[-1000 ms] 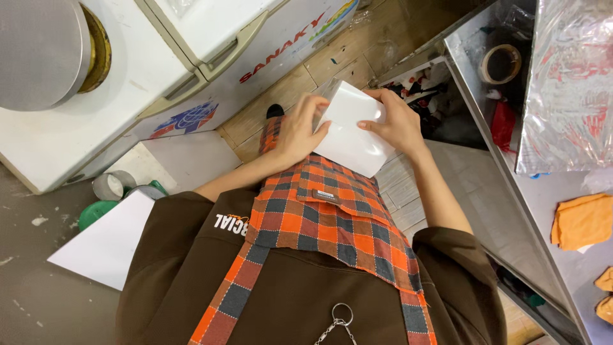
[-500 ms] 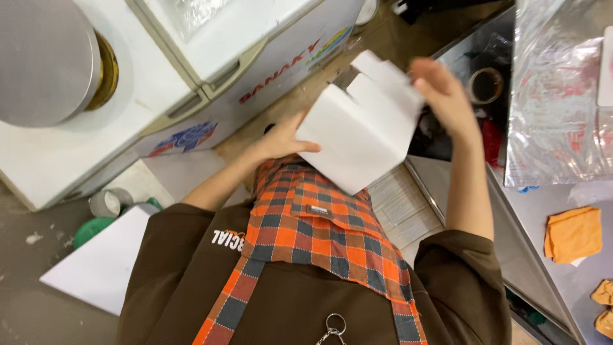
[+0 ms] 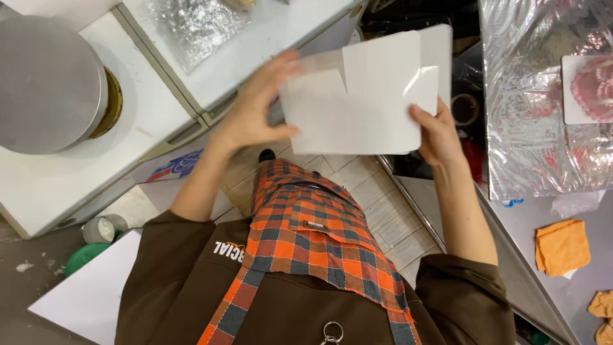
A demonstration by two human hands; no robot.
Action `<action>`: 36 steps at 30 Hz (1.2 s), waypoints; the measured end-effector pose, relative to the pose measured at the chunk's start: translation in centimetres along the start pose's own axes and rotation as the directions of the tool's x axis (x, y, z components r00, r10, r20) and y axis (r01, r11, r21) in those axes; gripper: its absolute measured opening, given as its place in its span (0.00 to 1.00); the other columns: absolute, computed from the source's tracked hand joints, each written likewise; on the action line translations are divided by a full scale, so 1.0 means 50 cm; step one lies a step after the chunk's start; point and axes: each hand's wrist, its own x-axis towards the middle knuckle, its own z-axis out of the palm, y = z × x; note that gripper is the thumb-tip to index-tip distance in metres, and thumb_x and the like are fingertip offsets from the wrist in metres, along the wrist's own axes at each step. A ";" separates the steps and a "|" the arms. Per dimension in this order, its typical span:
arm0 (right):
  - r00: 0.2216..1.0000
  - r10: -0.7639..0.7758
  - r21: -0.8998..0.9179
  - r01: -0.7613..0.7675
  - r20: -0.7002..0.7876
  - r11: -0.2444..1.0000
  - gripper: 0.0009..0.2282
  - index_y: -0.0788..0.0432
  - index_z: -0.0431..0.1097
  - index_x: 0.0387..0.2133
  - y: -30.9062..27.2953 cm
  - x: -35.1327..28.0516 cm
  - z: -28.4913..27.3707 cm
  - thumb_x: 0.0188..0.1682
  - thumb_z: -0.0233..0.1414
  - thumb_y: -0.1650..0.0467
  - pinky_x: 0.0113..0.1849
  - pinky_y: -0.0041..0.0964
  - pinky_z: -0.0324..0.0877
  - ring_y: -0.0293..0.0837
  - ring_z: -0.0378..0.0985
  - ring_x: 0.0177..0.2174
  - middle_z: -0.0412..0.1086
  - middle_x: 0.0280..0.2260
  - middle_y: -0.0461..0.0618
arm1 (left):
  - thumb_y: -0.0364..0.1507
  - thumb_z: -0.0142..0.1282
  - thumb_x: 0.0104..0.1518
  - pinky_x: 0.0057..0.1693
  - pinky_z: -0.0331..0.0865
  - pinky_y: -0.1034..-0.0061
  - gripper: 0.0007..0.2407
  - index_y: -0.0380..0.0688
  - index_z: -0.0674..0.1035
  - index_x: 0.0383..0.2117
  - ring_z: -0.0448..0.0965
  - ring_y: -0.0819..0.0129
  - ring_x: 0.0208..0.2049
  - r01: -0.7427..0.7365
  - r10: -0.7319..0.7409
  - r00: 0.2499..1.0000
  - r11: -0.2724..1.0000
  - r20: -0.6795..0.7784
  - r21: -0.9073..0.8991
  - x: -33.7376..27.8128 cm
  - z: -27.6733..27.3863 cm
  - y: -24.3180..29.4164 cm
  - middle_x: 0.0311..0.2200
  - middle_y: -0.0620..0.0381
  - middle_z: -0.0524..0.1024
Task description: The person assembles white cardboard cake boxes and places small decorated cakes inside them. They fold the boxes, insert the cakes, and close the lids, repeating the process for multiple cakes.
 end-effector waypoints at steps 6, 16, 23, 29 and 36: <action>0.988 0.138 0.184 -0.149 0.070 0.971 0.34 0.72 0.57 0.62 0.015 -0.016 0.026 0.45 0.60 0.65 0.51 0.52 0.75 0.56 0.77 0.51 0.69 0.53 0.65 | 0.60 0.73 0.30 0.74 0.32 0.40 0.61 0.53 0.47 0.72 0.30 0.43 0.73 -0.052 0.026 0.997 0.927 0.076 0.371 0.078 0.130 0.036 0.72 0.41 0.30; 0.945 -0.065 0.288 -0.032 0.319 0.957 0.50 0.59 0.53 0.69 0.052 -0.036 0.030 0.38 0.64 0.45 0.57 0.52 0.70 0.53 0.65 0.64 0.60 0.65 0.56 | 0.65 0.66 0.43 0.79 0.45 0.47 0.52 0.67 0.51 0.75 0.38 0.53 0.77 -0.091 0.058 0.993 0.924 0.099 0.371 0.049 0.141 -0.029 0.77 0.53 0.36; 0.923 -0.047 0.215 -0.039 0.381 0.976 0.52 0.58 0.53 0.69 0.103 -0.023 0.009 0.34 0.63 0.42 0.60 0.53 0.67 0.52 0.63 0.64 0.59 0.65 0.53 | 0.66 0.73 0.30 0.74 0.41 0.35 0.54 0.66 0.60 0.70 0.40 0.33 0.73 -0.012 0.080 0.977 0.947 -0.198 0.322 0.021 0.137 0.032 0.72 0.40 0.38; 0.955 0.081 0.197 -0.142 0.285 0.970 0.37 0.65 0.61 0.64 0.114 0.001 -0.007 0.47 0.60 0.53 0.54 0.47 0.71 0.52 0.73 0.53 0.69 0.54 0.56 | 0.64 0.72 0.27 0.72 0.38 0.32 0.56 0.61 0.60 0.70 0.45 0.37 0.71 0.082 -0.059 0.995 0.946 -0.083 0.315 -0.016 0.098 0.043 0.69 0.36 0.47; 0.973 0.080 0.122 -0.108 0.217 0.987 0.30 0.70 0.64 0.58 0.109 0.029 0.029 0.51 0.55 0.57 0.46 0.43 0.75 0.51 0.77 0.47 0.72 0.50 0.60 | 0.69 0.59 0.42 0.67 0.55 0.34 0.49 0.47 0.66 0.67 0.65 0.38 0.64 0.041 0.105 0.963 0.852 -0.248 0.521 -0.048 0.083 0.021 0.65 0.34 0.60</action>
